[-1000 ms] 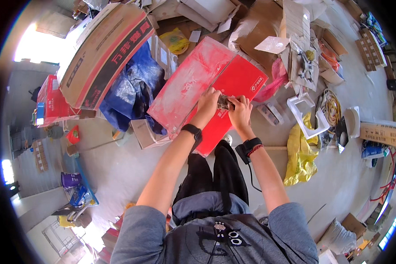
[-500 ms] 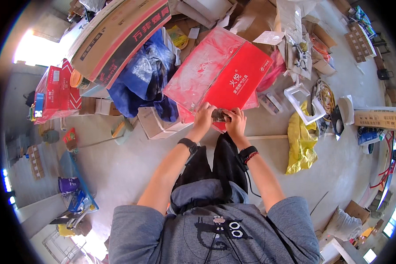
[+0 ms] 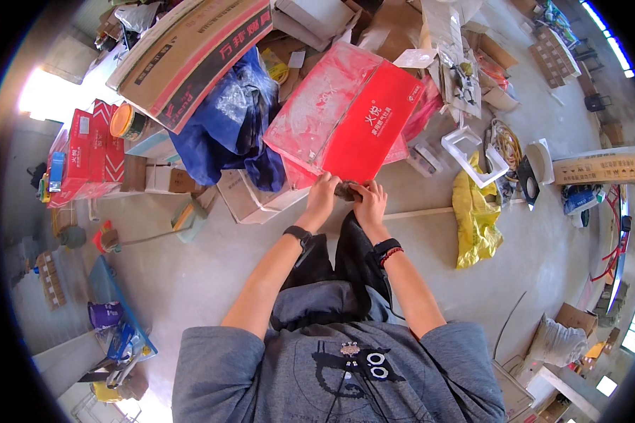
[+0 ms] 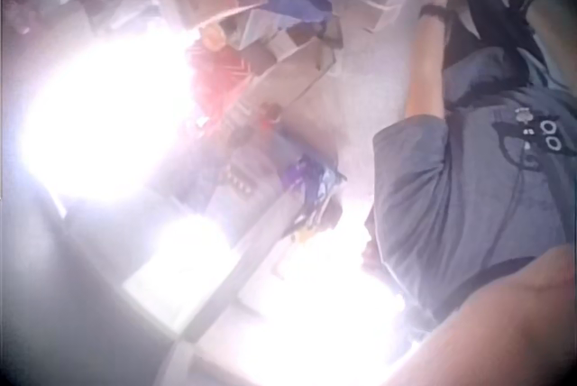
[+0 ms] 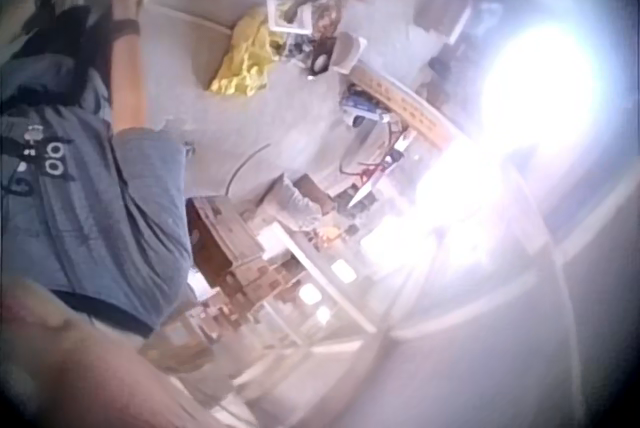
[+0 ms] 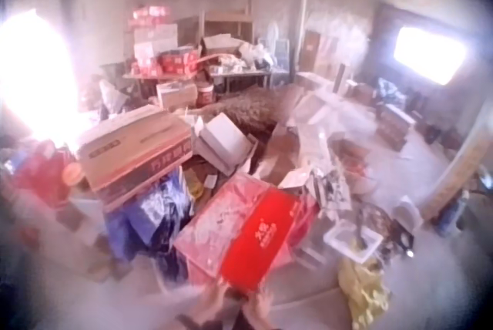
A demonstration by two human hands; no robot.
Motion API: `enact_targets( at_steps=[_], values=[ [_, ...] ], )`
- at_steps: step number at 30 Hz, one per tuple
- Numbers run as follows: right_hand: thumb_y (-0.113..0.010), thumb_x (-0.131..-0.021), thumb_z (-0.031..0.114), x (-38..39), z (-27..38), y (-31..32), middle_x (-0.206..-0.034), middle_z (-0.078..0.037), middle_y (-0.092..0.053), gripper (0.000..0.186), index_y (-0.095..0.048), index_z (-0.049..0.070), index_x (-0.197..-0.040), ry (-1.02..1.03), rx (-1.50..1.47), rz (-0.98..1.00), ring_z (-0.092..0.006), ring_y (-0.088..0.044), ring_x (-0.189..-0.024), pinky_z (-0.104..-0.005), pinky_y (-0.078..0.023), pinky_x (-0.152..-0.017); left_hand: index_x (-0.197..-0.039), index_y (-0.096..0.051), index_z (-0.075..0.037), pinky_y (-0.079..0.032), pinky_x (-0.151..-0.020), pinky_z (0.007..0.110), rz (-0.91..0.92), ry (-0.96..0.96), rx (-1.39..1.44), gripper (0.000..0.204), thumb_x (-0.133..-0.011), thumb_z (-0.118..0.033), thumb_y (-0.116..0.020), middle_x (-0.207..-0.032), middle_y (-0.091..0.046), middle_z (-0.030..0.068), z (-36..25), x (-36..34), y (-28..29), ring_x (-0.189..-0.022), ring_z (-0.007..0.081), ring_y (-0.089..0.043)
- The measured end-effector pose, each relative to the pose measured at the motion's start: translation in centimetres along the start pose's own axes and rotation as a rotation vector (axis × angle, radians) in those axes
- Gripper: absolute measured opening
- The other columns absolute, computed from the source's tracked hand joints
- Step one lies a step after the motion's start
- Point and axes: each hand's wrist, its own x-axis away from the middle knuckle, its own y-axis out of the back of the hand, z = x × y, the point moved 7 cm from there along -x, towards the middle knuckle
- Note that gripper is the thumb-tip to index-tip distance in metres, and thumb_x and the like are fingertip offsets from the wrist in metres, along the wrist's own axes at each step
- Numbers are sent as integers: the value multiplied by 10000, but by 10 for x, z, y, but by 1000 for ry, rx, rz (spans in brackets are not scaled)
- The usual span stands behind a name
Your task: The person wipes the exterior surface of a red cardboard box with a cloth and then places the cloth inside an open brown box.
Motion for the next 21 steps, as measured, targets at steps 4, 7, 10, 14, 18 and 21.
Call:
enact_targets(
  at_steps=[4, 7, 10, 14, 18, 21],
  values=[
    [-630, -681, 59, -12, 16, -3, -864, -65, -590, 262, -712, 171, -904, -25, -154, 257, -257, -559, -915, -370, -408, -797, -841, -638, -84, -476, -694, 408, 30, 99, 40, 209, -643, -19, -648, -849, -588, 131, 22, 10, 11, -829, 327, -594],
    [-632, -682, 61, -47, 29, 7, -861, -78, -598, 294, -682, 151, -957, 70, -235, 210, -289, -567, -920, -402, -405, -829, -860, -640, -90, -481, -691, 392, -121, 93, 41, 210, -654, -75, -680, -836, -620, 138, 16, -4, 39, -808, 325, -610],
    [-657, -678, 81, -94, 56, 20, -900, -74, -592, 343, -642, 149, -1014, 102, -160, 140, -284, -543, -973, -420, -398, -846, -884, -619, -88, -482, -683, 395, -187, 369, -7, 231, -675, -142, -702, -850, -639, 121, 32, -20, 46, -803, 312, -619],
    [-680, -668, 92, -122, 68, -15, -998, -106, -554, 388, -592, 152, -1041, 260, 120, 118, -299, -498, -1028, -421, -383, -876, -895, -593, -89, -483, -676, 407, -216, 641, -53, 302, -681, -251, -732, -860, -656, 94, 53, -21, 42, -801, 297, -631],
    [-664, -682, 53, -125, 76, -37, -1080, -157, -513, 403, -550, 78, -1068, 134, 168, 84, -326, -479, -1042, -397, -417, -852, -930, -601, -105, -486, -684, 410, -227, 713, -60, 329, -687, -288, -728, -867, -658, 92, 59, -16, 39, -803, 307, -629],
    [-640, -682, 16, -121, 79, -35, -1031, -160, -543, 428, -501, 29, -1086, 102, 30, 38, -326, -507, -1000, -388, -461, -808, -963, -603, -113, -490, -693, 419, -201, 718, -21, 353, -681, -281, -731, -889, -648, 111, 60, -12, 40, -813, 318, -626]
  ],
)
